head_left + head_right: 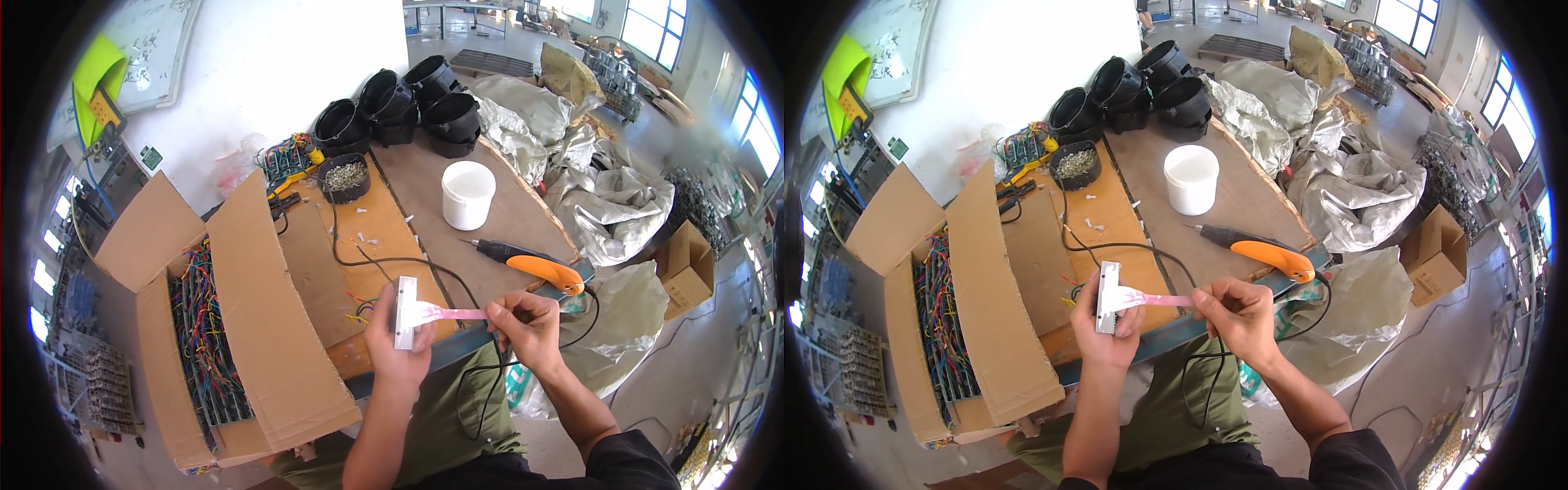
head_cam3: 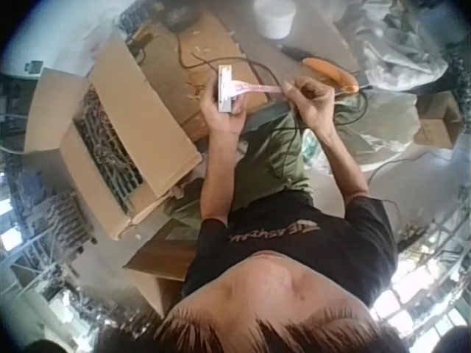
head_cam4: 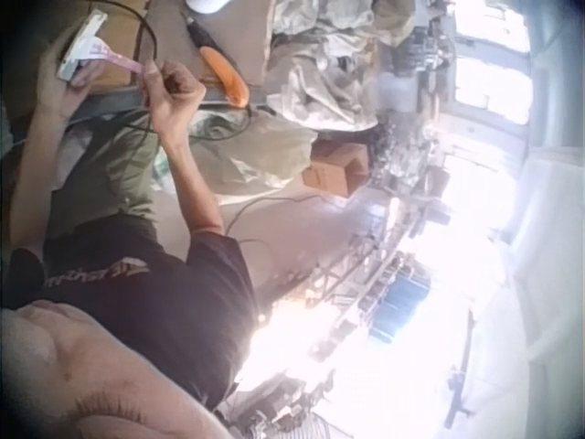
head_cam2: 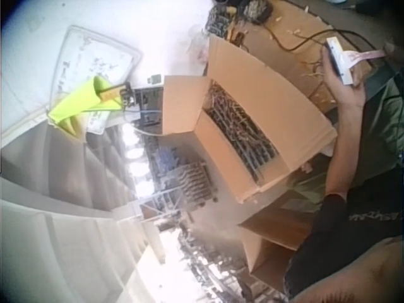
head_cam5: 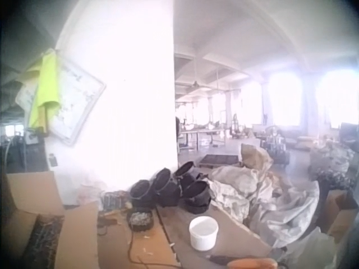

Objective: The person assembles an electronic component by applying a pink substance with a small spatula to a circuit board, placing the board into a circular metal housing, and then using a power screwdriver to secure it with several screws.

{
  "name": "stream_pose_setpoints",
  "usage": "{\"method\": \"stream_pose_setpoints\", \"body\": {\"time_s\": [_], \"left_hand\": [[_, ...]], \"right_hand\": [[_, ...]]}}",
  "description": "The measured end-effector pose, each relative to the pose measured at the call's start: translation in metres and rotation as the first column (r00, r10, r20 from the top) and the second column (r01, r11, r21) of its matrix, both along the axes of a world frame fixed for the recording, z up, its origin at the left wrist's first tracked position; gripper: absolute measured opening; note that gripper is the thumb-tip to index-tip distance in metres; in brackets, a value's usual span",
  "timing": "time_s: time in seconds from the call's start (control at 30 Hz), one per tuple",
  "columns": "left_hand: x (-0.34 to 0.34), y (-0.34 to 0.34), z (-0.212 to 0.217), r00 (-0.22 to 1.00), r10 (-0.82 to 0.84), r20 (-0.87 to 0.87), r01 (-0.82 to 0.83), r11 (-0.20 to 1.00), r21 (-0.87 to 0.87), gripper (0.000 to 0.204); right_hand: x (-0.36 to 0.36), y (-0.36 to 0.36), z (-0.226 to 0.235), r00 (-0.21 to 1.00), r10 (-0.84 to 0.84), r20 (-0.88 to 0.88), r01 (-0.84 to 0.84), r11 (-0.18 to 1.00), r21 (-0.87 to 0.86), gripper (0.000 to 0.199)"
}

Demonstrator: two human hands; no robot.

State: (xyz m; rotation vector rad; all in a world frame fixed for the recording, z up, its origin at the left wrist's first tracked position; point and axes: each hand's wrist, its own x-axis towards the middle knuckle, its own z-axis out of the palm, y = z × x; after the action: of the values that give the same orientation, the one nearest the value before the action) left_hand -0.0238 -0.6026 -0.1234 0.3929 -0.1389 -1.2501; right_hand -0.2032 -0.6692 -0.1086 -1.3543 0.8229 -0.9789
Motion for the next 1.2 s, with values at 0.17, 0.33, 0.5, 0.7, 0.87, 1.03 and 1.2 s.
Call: {"method": "stream_pose_setpoints", "body": {"time_s": [0.17, 0.33, 0.5, 0.7, 0.87, 1.03, 1.2], "left_hand": [[0.0, 0.001, -0.001, 1.0, 0.028, 0.001, -0.028, 0.999, 0.036, 0.028], [-0.005, 0.002, -0.003, 1.0, 0.015, 0.003, -0.015, 0.999, 0.037, 0.03], [-0.006, 0.006, 0.001, 0.994, 0.005, 0.106, -0.006, 1.0, 0.006, 0.027], [-0.003, 0.006, 0.006, 0.988, 0.145, 0.051, -0.151, 0.979, 0.139, 0.028], [0.0, -0.001, 0.003, 0.98, 0.19, 0.05, -0.196, 0.969, 0.151, 0.027], [-0.004, -0.005, -0.001, 0.975, 0.215, 0.052, -0.221, 0.957, 0.19, 0.029], [-0.008, 0.0, -0.001, 0.995, 0.053, 0.089, -0.057, 0.997, 0.046, 0.029]], "right_hand": [[-0.003, 0.004, 0.003, 0.997, 0.08, 0.013, -0.08, 0.997, -0.021, 0.012], [0.007, -0.009, 0.003, 0.996, -0.081, 0.029, 0.082, 0.995, -0.062, 0.013], [0.013, -0.015, 0.007, 0.991, -0.114, 0.074, 0.123, 0.984, -0.128, 0.014], [0.003, 0.013, 0.003, 0.999, -0.009, -0.053, 0.005, 0.997, -0.072, 0.015], [-0.003, 0.026, -0.001, 0.999, 0.005, -0.05, -0.006, 1.0, -0.007, 0.014], [0.0, 0.007, 0.004, 0.998, -0.049, -0.051, 0.046, 0.998, -0.051, 0.015], [0.008, -0.018, 0.011, 0.991, -0.132, -0.039, 0.118, 0.96, -0.253, 0.013]]}}
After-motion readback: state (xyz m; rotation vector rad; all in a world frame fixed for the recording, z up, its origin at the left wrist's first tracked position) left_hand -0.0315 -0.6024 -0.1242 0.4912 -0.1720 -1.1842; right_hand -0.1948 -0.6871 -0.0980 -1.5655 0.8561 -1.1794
